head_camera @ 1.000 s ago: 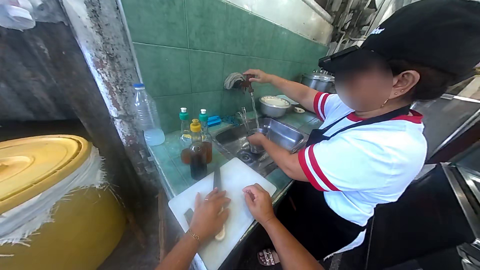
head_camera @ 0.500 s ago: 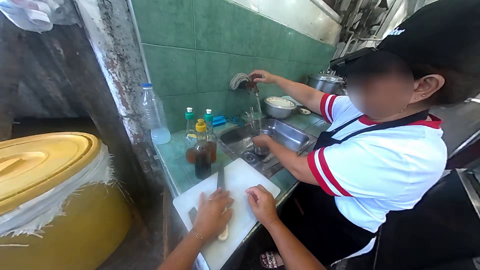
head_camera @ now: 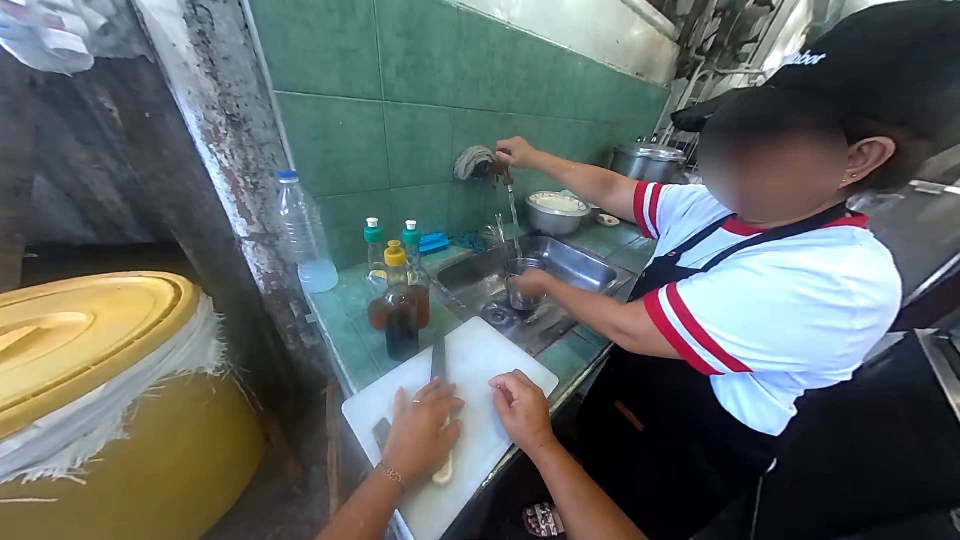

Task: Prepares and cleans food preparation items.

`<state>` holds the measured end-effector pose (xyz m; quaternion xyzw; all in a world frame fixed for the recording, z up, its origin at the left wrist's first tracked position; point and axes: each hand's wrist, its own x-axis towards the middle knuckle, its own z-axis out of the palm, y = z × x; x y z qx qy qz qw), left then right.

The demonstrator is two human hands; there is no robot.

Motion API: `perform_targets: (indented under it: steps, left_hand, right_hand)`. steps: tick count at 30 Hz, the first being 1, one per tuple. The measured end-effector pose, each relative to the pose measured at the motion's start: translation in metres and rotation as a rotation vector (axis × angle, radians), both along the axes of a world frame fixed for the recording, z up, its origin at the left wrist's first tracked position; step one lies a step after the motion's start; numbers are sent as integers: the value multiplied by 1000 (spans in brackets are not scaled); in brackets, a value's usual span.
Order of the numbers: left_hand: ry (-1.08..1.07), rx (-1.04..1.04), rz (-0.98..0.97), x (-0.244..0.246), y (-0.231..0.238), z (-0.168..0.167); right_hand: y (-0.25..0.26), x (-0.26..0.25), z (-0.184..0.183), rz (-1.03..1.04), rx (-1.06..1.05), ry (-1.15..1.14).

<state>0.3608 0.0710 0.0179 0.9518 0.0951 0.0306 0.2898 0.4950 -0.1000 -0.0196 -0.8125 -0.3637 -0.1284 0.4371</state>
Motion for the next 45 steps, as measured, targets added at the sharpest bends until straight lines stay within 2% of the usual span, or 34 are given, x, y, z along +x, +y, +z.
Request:
perform_targets:
  steps: [11,17,28,34,40,45]
  left_hand:
    - [-41,-4,2,-1,0,-4]
    - [-190,-7,-34,-4,1,-14]
    - [-214,-33,-91,-3,7,-15]
    - [-206,-26,-93,-3,7,-16]
    - [-198,-32,-98,-3,8,-16]
    - [-213,-21,-112,0,11,-17]
  right_hand:
    - [0,-1,-1,-18,13,-14]
    - [-3,-4,9,-1,-54,80]
    - [0,21,39,-28,-109,531]
    - [-1,17,35,-45,-37,526]
    - [0,11,32,-28,-81,440]
    - [-1,17,35,-24,-31,492]
